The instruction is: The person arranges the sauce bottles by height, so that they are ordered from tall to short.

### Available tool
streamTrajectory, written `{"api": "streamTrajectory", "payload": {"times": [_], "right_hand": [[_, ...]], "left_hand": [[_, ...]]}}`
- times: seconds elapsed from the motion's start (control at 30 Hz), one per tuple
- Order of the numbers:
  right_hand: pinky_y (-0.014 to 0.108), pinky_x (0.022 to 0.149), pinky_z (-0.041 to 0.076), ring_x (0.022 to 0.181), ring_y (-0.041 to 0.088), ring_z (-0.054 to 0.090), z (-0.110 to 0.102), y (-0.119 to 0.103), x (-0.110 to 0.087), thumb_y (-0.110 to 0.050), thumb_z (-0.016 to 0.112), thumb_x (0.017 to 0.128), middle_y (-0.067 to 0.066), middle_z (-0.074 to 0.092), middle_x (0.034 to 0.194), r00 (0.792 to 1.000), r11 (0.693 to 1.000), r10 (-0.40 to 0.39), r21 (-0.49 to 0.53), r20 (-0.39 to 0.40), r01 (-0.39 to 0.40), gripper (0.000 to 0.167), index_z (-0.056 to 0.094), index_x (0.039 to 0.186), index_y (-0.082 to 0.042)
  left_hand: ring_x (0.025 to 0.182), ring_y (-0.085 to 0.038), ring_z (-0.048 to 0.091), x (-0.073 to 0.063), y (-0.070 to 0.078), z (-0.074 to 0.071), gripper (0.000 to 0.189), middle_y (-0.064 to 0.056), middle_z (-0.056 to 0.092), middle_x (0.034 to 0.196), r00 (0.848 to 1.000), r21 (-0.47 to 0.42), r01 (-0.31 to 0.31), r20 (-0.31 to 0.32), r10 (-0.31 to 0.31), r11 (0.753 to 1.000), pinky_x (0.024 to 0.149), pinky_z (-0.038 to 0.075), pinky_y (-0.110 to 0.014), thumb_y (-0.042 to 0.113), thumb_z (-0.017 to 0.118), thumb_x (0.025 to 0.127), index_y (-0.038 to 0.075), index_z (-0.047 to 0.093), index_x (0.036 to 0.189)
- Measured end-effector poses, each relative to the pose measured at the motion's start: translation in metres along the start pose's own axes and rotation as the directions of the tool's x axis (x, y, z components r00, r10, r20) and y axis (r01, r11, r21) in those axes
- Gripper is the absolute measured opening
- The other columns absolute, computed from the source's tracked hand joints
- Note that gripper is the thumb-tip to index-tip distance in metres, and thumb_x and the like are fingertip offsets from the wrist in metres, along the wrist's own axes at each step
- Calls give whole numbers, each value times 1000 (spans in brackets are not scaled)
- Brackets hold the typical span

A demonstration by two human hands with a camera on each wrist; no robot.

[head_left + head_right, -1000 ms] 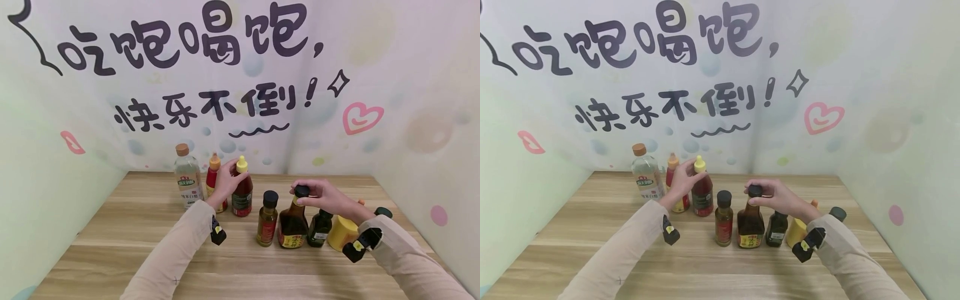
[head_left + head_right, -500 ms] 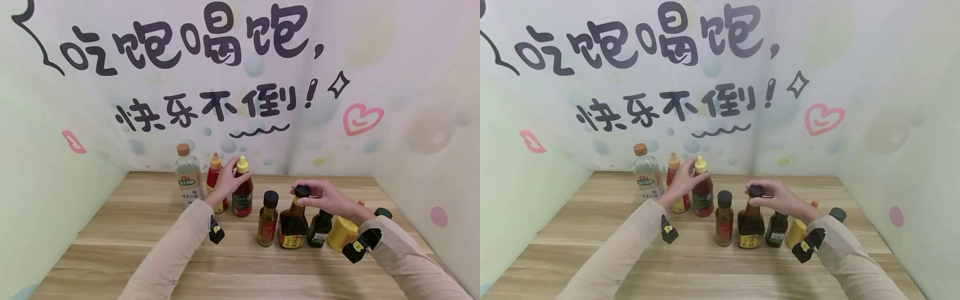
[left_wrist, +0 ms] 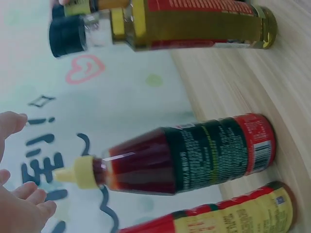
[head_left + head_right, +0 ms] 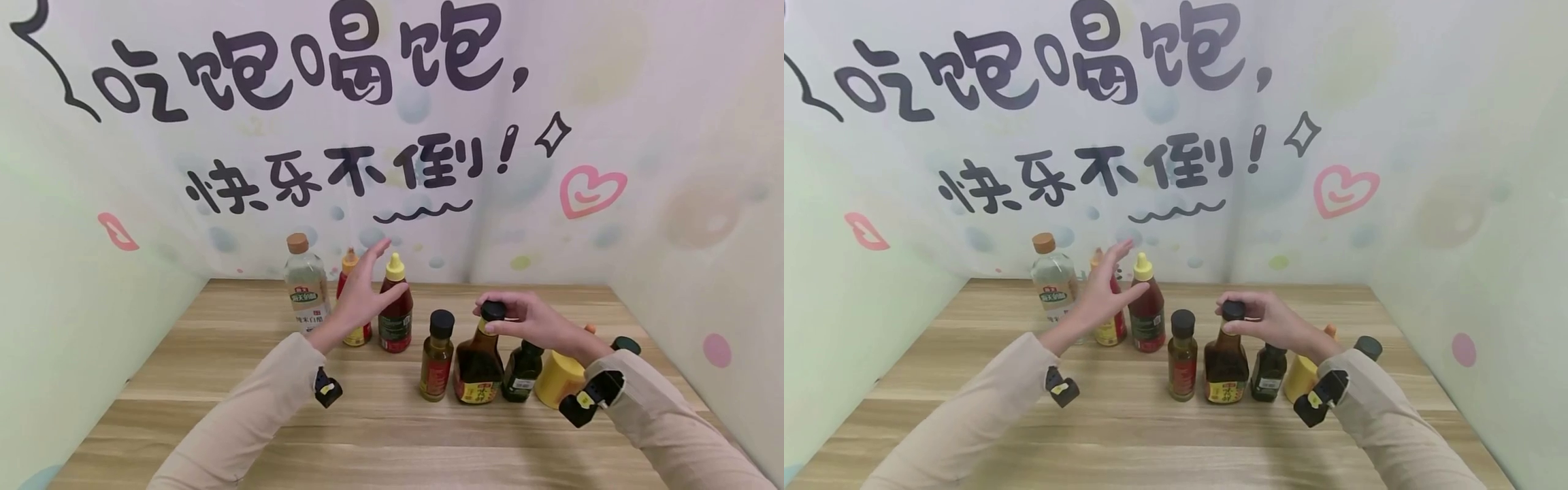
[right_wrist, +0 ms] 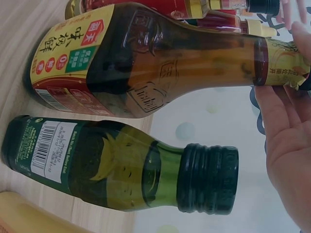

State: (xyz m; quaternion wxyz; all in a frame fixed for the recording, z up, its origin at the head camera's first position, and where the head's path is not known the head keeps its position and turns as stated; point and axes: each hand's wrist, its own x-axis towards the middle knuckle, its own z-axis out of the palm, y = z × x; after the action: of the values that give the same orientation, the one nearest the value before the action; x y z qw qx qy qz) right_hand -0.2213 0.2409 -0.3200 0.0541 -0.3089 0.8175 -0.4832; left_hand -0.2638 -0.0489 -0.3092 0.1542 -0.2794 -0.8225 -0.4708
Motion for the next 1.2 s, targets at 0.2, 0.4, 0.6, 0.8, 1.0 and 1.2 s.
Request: {"api": "streamTrajectory", "payload": {"times": [0.2,0.4,0.6,0.8,1.0,1.2], "right_hand": [[27,76,49,94,19,59,-1,2,-1,-10,63,82,16,56,111,1000,1000,17,-7,-12,-17,33,53,113,-5],[28,75,49,92,19,59,0,3,-2,-10,63,82,14,57,110,1000,1000,12,-4,-14,-12,33,53,113,-5],[28,75,50,91,19,60,0,4,-1,-8,62,82,14,56,109,1000,1000,-12,-3,-11,12,32,53,113,-4],[29,73,50,90,20,60,1,3,-1,-8,62,82,14,56,109,1000,1000,-29,-3,-9,29,32,53,112,-4],[29,74,50,92,20,60,2,2,0,-8,62,82,14,56,110,1000,1000,-18,0,-10,18,32,53,113,-4],[29,74,50,92,19,59,1,2,1,-7,61,82,16,56,110,999,999,-47,2,0,47,32,53,113,-2]], "left_hand": [[125,-20,31,-6,15,-1,67,-8,32,139,993,-30,-97,68,98,995,99,30,-42,14,66,79,10,31,136],[108,-21,45,-19,19,11,63,-9,40,132,971,-70,-191,132,199,979,84,46,-38,9,67,78,9,36,132],[121,-13,36,-31,17,27,61,-5,42,132,952,-71,-203,221,214,977,99,31,-34,15,67,79,11,38,132],[121,-14,37,-35,13,43,60,-4,42,132,943,-134,-133,288,167,982,97,33,-39,17,66,80,11,38,132],[111,-15,48,-36,21,50,57,-4,49,126,946,-135,-4,320,48,991,91,39,-39,19,67,79,13,40,130],[95,-17,57,-34,15,61,46,-4,57,114,957,-117,0,289,34,993,78,49,-30,19,67,79,14,50,122]]}}
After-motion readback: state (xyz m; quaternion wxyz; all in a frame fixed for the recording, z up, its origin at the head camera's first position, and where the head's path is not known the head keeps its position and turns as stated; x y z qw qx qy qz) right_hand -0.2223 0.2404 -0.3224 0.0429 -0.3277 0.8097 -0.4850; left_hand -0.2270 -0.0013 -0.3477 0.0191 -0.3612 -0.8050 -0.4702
